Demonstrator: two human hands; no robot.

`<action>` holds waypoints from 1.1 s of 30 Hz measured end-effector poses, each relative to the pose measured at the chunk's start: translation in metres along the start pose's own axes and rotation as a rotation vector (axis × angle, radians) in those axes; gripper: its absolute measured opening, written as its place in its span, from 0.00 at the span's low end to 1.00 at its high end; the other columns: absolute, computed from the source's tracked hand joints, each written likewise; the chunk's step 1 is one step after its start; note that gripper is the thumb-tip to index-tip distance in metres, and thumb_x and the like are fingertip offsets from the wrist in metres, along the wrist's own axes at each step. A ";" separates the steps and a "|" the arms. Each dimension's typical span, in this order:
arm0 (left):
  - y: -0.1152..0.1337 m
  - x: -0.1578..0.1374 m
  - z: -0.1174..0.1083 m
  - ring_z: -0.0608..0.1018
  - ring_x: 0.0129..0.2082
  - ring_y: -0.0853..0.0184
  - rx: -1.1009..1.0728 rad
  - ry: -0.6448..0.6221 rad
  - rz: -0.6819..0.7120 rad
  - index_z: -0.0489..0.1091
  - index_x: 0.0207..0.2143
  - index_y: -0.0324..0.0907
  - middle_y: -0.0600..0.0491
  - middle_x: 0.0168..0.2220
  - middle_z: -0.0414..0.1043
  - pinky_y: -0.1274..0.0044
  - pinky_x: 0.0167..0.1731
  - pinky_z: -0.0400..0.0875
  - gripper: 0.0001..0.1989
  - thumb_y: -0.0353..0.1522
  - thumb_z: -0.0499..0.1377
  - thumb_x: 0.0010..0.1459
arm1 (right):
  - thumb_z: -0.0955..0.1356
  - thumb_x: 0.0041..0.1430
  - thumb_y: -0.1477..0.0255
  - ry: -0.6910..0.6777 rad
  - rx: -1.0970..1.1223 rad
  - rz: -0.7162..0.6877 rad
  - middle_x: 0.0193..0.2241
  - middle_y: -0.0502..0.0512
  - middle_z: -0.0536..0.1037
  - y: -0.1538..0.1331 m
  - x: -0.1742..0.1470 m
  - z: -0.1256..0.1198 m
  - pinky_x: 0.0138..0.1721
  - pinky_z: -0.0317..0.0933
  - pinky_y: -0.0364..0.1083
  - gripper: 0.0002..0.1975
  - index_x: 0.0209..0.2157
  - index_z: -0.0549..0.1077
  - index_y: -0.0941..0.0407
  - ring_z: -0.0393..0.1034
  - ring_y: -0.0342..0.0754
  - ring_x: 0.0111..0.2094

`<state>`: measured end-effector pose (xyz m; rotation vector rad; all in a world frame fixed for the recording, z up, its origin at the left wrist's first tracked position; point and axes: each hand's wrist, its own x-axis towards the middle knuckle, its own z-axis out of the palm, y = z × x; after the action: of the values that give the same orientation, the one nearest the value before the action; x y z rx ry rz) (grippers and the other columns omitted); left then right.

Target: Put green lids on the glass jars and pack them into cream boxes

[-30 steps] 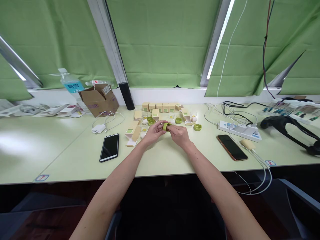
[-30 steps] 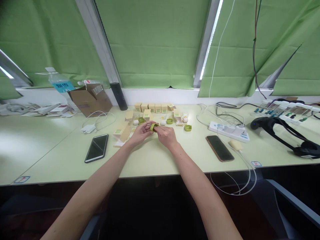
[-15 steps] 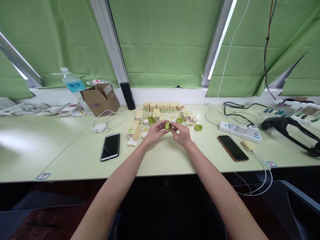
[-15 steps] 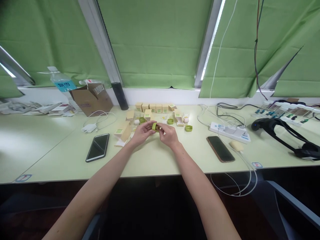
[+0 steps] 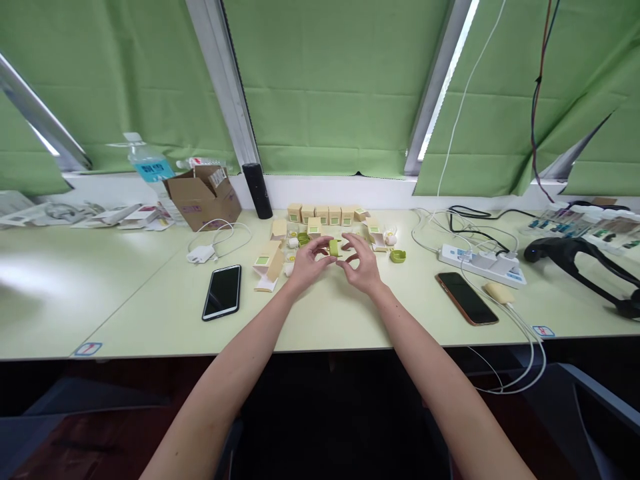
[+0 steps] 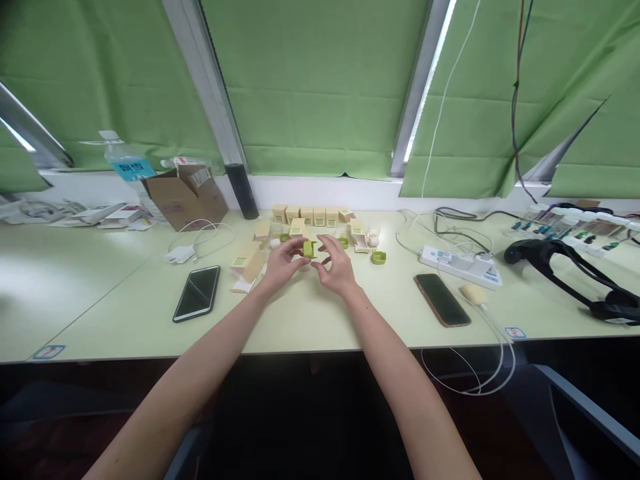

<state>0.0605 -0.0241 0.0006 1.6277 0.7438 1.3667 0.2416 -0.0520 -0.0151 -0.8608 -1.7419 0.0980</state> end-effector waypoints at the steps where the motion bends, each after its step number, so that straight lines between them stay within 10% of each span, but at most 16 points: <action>1: 0.001 -0.001 0.001 0.79 0.45 0.61 0.015 -0.021 0.002 0.77 0.50 0.43 0.45 0.53 0.78 0.65 0.51 0.74 0.25 0.35 0.73 0.48 | 0.70 0.64 0.69 -0.017 0.012 0.003 0.59 0.65 0.73 0.000 0.000 0.001 0.34 0.80 0.51 0.28 0.65 0.66 0.49 0.77 0.53 0.45; 24: -0.005 0.005 -0.007 0.68 0.27 0.70 -0.029 0.011 -0.084 0.69 0.30 0.41 0.56 0.26 0.67 0.76 0.30 0.63 0.20 0.48 0.67 0.58 | 0.69 0.67 0.67 0.051 0.058 0.002 0.52 0.60 0.75 -0.005 -0.001 0.010 0.39 0.83 0.53 0.20 0.59 0.71 0.48 0.74 0.53 0.48; 33: 0.005 -0.001 -0.001 0.82 0.43 0.61 -0.485 -0.132 -0.245 0.75 0.49 0.40 0.46 0.41 0.79 0.71 0.44 0.76 0.26 0.48 0.72 0.56 | 0.67 0.68 0.70 0.018 -0.032 -0.062 0.55 0.63 0.73 -0.005 -0.001 0.007 0.49 0.79 0.58 0.25 0.65 0.66 0.47 0.72 0.58 0.55</action>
<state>0.0586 -0.0270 0.0050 1.1875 0.4680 1.1414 0.2330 -0.0533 -0.0165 -0.8275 -1.7554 0.0212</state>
